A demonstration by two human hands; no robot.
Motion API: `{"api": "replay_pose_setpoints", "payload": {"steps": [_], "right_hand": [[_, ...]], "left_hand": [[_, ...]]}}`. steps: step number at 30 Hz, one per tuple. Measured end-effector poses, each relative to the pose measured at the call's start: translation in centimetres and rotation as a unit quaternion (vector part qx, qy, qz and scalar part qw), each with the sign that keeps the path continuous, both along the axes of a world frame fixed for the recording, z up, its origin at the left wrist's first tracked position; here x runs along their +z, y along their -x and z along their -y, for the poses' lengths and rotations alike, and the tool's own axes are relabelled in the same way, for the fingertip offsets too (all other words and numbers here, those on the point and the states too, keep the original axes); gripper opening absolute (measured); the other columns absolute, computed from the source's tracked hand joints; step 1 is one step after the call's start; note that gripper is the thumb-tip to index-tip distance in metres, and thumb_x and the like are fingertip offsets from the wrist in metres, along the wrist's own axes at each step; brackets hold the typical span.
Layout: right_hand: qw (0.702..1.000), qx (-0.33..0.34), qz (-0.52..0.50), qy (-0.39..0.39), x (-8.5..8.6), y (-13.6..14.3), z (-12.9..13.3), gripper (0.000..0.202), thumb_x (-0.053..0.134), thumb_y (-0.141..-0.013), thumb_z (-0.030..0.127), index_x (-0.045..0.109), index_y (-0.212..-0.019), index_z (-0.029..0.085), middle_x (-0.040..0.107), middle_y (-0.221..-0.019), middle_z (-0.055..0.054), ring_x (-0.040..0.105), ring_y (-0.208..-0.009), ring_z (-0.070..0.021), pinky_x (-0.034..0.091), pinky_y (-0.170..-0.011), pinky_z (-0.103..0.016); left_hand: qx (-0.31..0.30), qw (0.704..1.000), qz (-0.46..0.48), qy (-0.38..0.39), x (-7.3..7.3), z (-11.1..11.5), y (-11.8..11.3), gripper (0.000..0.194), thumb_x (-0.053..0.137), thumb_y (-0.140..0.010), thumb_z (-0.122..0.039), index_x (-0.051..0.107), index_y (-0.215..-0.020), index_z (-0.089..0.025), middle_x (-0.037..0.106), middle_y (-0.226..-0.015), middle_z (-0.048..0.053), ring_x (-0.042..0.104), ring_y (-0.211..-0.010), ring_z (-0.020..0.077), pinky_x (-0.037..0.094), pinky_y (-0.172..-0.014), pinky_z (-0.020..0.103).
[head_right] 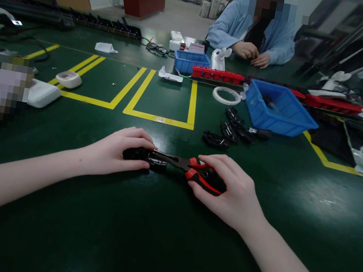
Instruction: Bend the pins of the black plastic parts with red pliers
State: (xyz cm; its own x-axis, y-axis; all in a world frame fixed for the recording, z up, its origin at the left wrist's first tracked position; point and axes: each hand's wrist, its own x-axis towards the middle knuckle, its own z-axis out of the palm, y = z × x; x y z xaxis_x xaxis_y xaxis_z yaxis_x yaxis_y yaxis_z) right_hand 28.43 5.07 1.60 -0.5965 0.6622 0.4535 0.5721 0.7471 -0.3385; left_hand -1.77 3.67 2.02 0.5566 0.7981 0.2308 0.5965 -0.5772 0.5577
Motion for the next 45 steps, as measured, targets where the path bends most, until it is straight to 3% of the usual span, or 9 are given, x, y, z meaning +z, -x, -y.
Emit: {"api": "replay_pose_setpoints", "payload": {"steps": [9,18,35,41,45], "right_hand": [[0.999,0.004,0.025,-0.024,-0.4,-0.3,-0.1,0.041,0.069,-0.084,0.031,0.06,-0.123,0.023,0.068,-0.115,-0.012,0.067,-0.104,-0.0288,0.057,-0.086,-0.046],[0.998,0.026,0.02,-0.049,-0.1,0.0,-0.3,0.043,0.072,-0.082,0.029,0.059,-0.122,0.022,0.071,-0.112,-0.01,0.068,-0.104,-0.0282,0.04,-0.108,-0.061],[0.999,0.03,0.015,-0.037,-0.1,0.5,0.2,0.044,0.072,-0.081,0.031,0.06,-0.123,0.025,0.072,-0.11,-0.007,0.07,-0.1,-0.0277,0.037,-0.11,-0.063],[0.998,0.033,0.026,-0.043,0.1,0.6,0.5,0.04,0.07,-0.083,0.031,0.059,-0.121,0.024,0.072,-0.108,-0.008,0.069,-0.1,-0.0275,0.044,-0.105,-0.059],[0.996,0.033,0.06,-0.057,0.4,0.5,0.7,0.038,0.069,-0.083,0.032,0.06,-0.118,0.021,0.071,-0.107,-0.01,0.069,-0.093,-0.0259,0.059,-0.077,-0.041]], "left_hand": [[-0.004,1.0,-0.006,0.009,0.1,0.0,0.1,0.031,0.063,-0.092,-0.031,0.062,-0.122,-0.021,0.062,-0.117,0.007,0.058,-0.105,0.0235,0.048,-0.093,0.043],[-0.01,1.0,-0.009,-0.001,0.1,0.0,0.0,0.032,0.063,-0.093,-0.031,0.061,-0.123,-0.021,0.062,-0.117,0.007,0.058,-0.107,0.0231,0.048,-0.094,0.041],[-0.029,0.999,-0.013,-0.016,-0.1,0.0,0.1,0.033,0.063,-0.092,-0.029,0.06,-0.124,-0.022,0.062,-0.118,0.007,0.057,-0.11,0.0232,0.046,-0.094,0.041],[-0.028,0.999,-0.01,-0.016,0.0,0.0,0.0,0.032,0.063,-0.092,-0.028,0.06,-0.123,-0.021,0.062,-0.118,0.007,0.058,-0.109,0.0234,0.047,-0.093,0.041],[-0.027,0.999,-0.013,-0.012,0.1,0.1,0.0,0.032,0.064,-0.091,-0.027,0.06,-0.123,-0.02,0.062,-0.119,0.007,0.057,-0.11,0.0233,0.047,-0.093,0.041]]}}
